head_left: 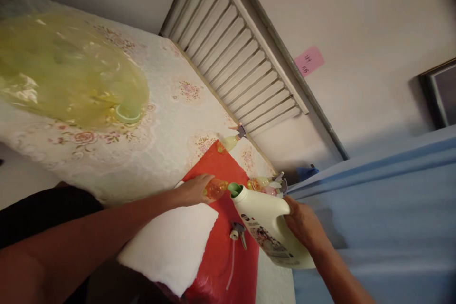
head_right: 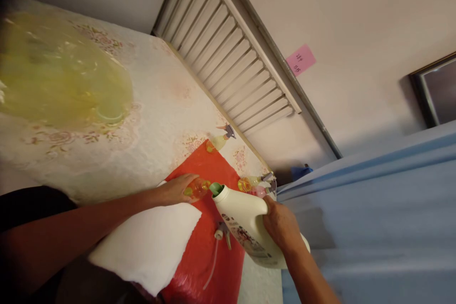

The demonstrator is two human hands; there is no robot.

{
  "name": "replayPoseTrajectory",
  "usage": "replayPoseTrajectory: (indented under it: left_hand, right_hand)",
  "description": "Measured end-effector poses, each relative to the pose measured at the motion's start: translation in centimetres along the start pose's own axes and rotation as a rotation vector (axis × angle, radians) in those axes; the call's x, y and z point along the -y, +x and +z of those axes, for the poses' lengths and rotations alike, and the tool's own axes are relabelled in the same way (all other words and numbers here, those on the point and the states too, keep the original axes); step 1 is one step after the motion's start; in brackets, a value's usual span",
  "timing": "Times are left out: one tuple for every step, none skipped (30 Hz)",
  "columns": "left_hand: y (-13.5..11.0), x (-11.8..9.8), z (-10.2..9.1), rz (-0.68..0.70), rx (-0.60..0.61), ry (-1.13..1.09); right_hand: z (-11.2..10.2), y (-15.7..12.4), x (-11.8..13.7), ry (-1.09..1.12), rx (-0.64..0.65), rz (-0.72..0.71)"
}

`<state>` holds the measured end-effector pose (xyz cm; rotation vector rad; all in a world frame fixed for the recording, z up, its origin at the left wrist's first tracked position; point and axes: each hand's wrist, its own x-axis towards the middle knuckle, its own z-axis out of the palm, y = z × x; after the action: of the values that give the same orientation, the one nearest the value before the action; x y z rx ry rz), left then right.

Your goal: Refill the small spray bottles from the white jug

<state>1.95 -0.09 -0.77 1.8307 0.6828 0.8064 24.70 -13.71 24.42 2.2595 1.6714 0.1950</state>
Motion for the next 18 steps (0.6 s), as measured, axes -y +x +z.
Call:
replayPoseTrajectory:
  left_hand:
    - [0.0,0.1,0.0,0.000,0.002,0.002]
    - [0.1,0.1,0.1,-0.002,0.002,0.003]
    - [0.1,0.2,0.1,-0.004,0.001,0.001]
    - [0.1,0.4,0.2,-0.004,-0.001,-0.004]
    - [0.2,0.5,0.2,-0.004,-0.005,-0.011]
    - [0.2,0.6,0.3,-0.002,-0.010,-0.018]
    - [0.3,0.7,0.4,0.000,-0.016,-0.026]
    - [0.3,0.8,0.4,0.001,-0.018,-0.032]
    - [0.3,0.9,0.5,0.000,-0.020,-0.036]
    - [0.3,1.0,0.5,-0.001,-0.027,-0.041]
    - [0.3,1.0,0.6,0.001,-0.031,-0.044]
    - [0.3,1.1,0.6,0.003,-0.035,-0.044]
    - [0.4,1.1,0.6,0.006,-0.038,-0.042]
    - [0.4,1.2,0.6,0.010,-0.039,-0.038]
    - [0.4,1.2,0.6,0.013,-0.034,-0.032]
    - [0.4,1.1,0.6,0.014,-0.026,-0.020]
    - [0.4,1.1,0.6,0.014,-0.016,-0.007]
    - [0.4,1.0,0.5,0.014,-0.007,0.007]
  right_hand:
    - [0.0,0.0,0.0,0.001,0.001,0.001]
    - [0.0,0.1,0.0,-0.001,0.003,-0.002]
    - [0.0,0.1,-0.1,-0.007,0.004,-0.008]
    - [0.0,0.2,-0.1,-0.017,0.004,-0.017]
    - [0.0,0.2,-0.2,-0.030,0.006,-0.026]
    - [0.0,0.3,-0.2,-0.042,0.008,-0.034]
    - [0.0,0.3,-0.3,-0.055,0.010,-0.041]
    - [0.0,0.3,-0.3,-0.065,0.012,-0.047]
    - [0.0,0.4,-0.4,-0.075,0.011,-0.050]
    - [0.0,0.4,-0.4,-0.085,0.009,-0.053]
    - [0.0,0.4,-0.4,-0.093,0.005,-0.054]
    - [0.0,0.4,-0.4,-0.102,0.001,-0.054]
    - [-0.1,0.3,-0.4,-0.108,-0.001,-0.050]
    - [-0.1,0.3,-0.3,-0.112,-0.001,-0.046]
    - [-0.2,0.3,-0.3,-0.113,0.000,-0.045]
    - [-0.2,0.3,-0.2,-0.112,0.004,-0.044]
    - [-0.3,0.3,-0.1,-0.110,0.007,-0.041]
    - [-0.3,0.3,-0.1,-0.105,0.012,-0.039]
